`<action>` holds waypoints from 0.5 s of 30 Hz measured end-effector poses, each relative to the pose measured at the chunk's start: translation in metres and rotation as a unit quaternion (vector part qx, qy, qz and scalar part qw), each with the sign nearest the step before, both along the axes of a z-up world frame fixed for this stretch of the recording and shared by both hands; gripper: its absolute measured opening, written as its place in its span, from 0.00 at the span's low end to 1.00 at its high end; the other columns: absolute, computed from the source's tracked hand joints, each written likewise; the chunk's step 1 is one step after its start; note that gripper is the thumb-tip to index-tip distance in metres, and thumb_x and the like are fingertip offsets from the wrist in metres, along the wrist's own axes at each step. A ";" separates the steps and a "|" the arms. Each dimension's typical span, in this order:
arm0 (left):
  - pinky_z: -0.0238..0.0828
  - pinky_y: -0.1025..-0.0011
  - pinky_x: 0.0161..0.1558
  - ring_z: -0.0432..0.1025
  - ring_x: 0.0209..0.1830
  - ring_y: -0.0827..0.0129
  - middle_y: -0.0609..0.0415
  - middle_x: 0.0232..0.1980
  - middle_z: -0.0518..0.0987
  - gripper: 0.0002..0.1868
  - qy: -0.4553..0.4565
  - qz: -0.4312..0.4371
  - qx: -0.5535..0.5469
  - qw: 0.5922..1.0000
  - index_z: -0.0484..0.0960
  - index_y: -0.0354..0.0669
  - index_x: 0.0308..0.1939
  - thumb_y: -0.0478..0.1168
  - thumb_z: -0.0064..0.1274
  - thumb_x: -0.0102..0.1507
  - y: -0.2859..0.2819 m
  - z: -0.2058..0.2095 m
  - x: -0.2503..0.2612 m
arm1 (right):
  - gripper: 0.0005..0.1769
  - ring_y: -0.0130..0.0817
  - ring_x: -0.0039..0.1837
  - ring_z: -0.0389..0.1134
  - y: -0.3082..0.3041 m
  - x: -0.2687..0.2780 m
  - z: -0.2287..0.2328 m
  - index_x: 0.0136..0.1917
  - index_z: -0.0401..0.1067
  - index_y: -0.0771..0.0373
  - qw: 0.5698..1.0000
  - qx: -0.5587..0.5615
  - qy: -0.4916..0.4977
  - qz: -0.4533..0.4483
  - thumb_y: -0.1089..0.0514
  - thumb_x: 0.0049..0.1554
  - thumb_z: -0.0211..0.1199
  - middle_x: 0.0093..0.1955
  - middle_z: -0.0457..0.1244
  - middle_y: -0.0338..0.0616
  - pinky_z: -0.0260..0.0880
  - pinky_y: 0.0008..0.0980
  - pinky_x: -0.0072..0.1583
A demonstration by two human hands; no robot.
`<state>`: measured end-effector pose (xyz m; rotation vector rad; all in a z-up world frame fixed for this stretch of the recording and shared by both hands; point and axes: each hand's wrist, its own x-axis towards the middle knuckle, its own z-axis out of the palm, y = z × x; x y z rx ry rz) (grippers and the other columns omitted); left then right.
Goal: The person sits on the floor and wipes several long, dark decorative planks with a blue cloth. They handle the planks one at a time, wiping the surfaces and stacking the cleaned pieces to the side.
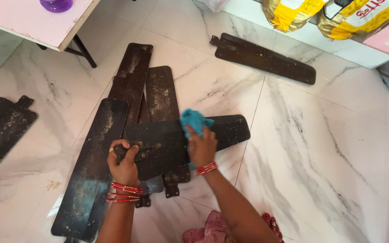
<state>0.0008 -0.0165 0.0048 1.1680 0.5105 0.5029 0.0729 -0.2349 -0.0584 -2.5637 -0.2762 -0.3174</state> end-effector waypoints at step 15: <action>0.69 0.79 0.51 0.70 0.45 0.75 0.59 0.44 0.73 0.14 -0.074 0.009 0.078 0.994 0.74 0.43 0.40 0.20 0.54 0.59 0.027 0.043 0.009 | 0.29 0.63 0.61 0.60 -0.187 0.040 -0.138 0.70 0.72 0.41 0.966 -0.086 0.152 -0.192 0.61 0.58 0.57 0.68 0.57 0.59 0.69 0.52 0.60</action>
